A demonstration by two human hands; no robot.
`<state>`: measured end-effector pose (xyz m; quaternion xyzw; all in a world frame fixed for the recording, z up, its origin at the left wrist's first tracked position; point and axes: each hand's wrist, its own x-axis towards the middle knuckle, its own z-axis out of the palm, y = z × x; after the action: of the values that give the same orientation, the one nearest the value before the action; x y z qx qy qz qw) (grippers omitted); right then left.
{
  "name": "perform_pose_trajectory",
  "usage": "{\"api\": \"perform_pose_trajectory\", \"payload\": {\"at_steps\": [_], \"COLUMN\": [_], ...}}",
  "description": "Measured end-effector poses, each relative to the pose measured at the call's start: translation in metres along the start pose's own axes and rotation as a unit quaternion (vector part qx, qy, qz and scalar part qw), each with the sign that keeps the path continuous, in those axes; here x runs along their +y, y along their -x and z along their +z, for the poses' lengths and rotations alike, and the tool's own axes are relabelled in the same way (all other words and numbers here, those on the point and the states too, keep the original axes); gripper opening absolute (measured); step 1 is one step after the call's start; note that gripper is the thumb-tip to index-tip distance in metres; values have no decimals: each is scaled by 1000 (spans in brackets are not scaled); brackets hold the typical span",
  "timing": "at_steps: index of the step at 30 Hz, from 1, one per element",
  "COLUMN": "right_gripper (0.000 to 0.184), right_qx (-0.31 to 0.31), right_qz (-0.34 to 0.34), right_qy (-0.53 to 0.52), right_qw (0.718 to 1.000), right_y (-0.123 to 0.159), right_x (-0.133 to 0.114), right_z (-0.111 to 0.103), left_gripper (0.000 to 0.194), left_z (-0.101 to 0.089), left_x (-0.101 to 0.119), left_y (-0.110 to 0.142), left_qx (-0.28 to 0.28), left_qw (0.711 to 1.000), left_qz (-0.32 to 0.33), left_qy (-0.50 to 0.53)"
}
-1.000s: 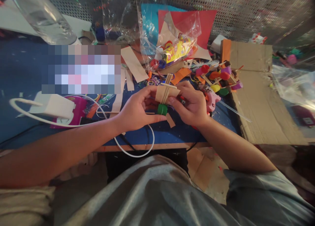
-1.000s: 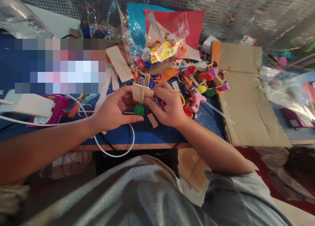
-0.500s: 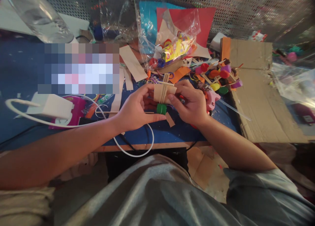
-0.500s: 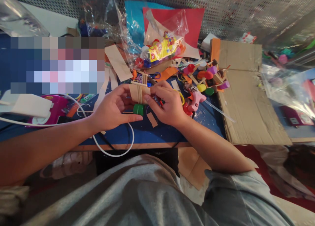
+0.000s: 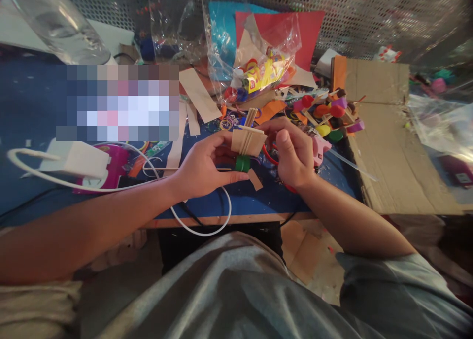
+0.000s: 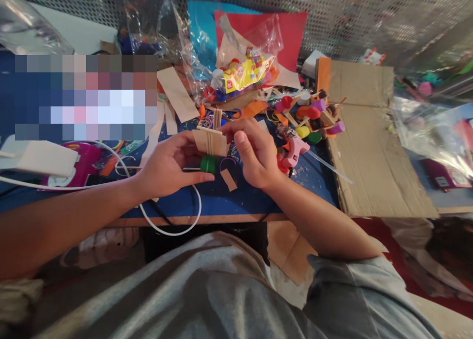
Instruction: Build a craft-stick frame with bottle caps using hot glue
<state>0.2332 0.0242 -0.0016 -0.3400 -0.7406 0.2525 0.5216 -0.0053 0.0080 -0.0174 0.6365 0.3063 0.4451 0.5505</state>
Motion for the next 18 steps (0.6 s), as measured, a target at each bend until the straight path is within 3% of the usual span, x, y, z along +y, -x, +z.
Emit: {"api": "perform_pose_trajectory", "payload": {"at_steps": [3, 7, 18], "right_gripper": [46, 38, 38], "right_qx": [17, -4, -48], "right_qz": [18, -8, -53], "right_qy": [-29, -45, 23], "right_qw": [999, 999, 997], "right_y": [1, 0, -4], "right_x": [3, 3, 1], "right_z": [1, 1, 0], "left_gripper": [71, 71, 64], "left_z": [0, 1, 3], "left_x": [1, 0, 9], "left_y": [1, 0, 1], "left_qx": [-1, -2, -27], "left_qw": [1000, 1000, 999], "left_qz": [5, 5, -2], "left_qy": [1, 12, -27]}}
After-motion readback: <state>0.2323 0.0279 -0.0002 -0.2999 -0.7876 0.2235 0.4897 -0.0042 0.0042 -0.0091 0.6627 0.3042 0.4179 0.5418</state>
